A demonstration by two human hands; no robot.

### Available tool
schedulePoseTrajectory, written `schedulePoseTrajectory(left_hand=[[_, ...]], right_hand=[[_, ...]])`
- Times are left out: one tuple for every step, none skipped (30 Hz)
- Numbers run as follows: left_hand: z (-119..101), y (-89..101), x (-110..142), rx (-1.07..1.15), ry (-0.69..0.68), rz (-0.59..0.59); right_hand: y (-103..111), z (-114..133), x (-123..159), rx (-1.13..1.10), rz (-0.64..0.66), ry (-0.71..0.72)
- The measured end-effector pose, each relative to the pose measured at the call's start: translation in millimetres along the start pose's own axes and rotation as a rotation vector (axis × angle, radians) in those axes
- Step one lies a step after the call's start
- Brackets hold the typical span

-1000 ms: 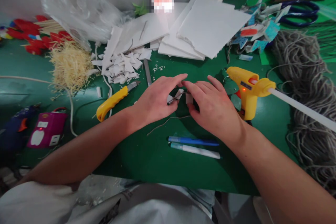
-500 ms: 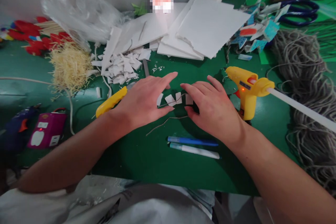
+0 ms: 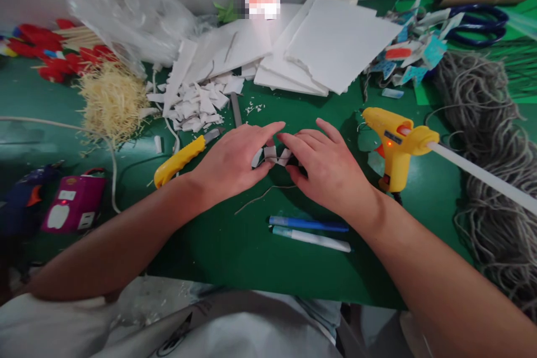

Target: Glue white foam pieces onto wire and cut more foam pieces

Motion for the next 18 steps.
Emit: schedulePoseTrajectory(left_hand=[[0.4, 0.9, 0.1, -0.003, -0.001, -0.001], [0.5, 1.4, 0.1, -0.005, -0.003, 0.001], [0.5, 1.7, 0.0, -0.006, -0.004, 0.003], [0.4, 1.7, -0.1, -0.006, -0.006, 0.006], [0.4, 1.5, -0.3, -0.007, -0.005, 0.009], [0.4, 1.0, -0.5, -0.009, -0.003, 0.012], [0.2, 0.4, -0.7, -0.011, -0.002, 0.016], [0.0, 0.1, -0.8, -0.013, 0.0, 0.018], [-0.1, 0.0, -1.0, -0.014, 0.003, 0.018], [-0.3, 0.1, -1.1, -0.014, 0.005, 0.019], [-0.4, 0.3, -1.2, -0.014, 0.007, 0.021], [-0.3, 0.7, -1.3, -0.013, 0.01, 0.025], [0.1, 1.1, -1.5, -0.014, 0.015, 0.03], [0.7, 1.4, -1.6, -0.016, 0.019, 0.038], [1.5, 1.8, -1.7, -0.018, 0.023, 0.044], [2.3, 2.3, -1.8, -0.02, 0.026, 0.047], [2.9, 2.8, -1.8, -0.02, 0.026, 0.047], [3.2, 3.2, -1.7, -0.017, 0.023, 0.047]], right_hand=[[-0.4, 0.7, -0.6, 0.002, -0.005, 0.01], [-0.5, 1.7, -1.1, 0.005, -0.01, 0.022], [-0.3, 3.0, -1.6, 0.009, -0.017, 0.035], [0.4, 4.5, -2.0, 0.014, -0.027, 0.047], [1.0, 6.0, -2.5, 0.02, -0.036, 0.056], [1.6, 7.3, -2.9, 0.025, -0.045, 0.06], [1.8, 8.5, -3.3, 0.029, -0.052, 0.06], [1.4, 9.1, -3.7, 0.033, -0.053, 0.054], [0.4, 8.9, -4.1, 0.034, -0.049, 0.04], [-1.1, 8.2, -4.4, 0.036, -0.041, 0.023], [-2.8, 7.0, -4.6, 0.039, -0.032, 0.004], [-4.3, 5.8, -4.6, 0.042, -0.024, -0.01], [-5.4, 5.0, -4.6, 0.043, -0.018, -0.017], [-5.6, 4.9, -4.6, 0.041, -0.018, -0.013], [-5.3, 5.3, -4.5, 0.035, -0.021, 0.0], [-4.8, 5.7, -4.3, 0.027, -0.022, 0.014], [-4.2, 5.8, -4.0, 0.019, -0.019, 0.026], [-3.9, 5.7, -3.7, 0.01, -0.011, 0.033]])
Point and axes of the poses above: each hand's wrist, its own x-axis away from the middle knuckle, its own y-axis out of the back of the hand, z = x × y, the point moved 9 cm from there along -x, towards the middle knuckle, and after that the axes turned 10 degrees about y, right-handed, at the moved point
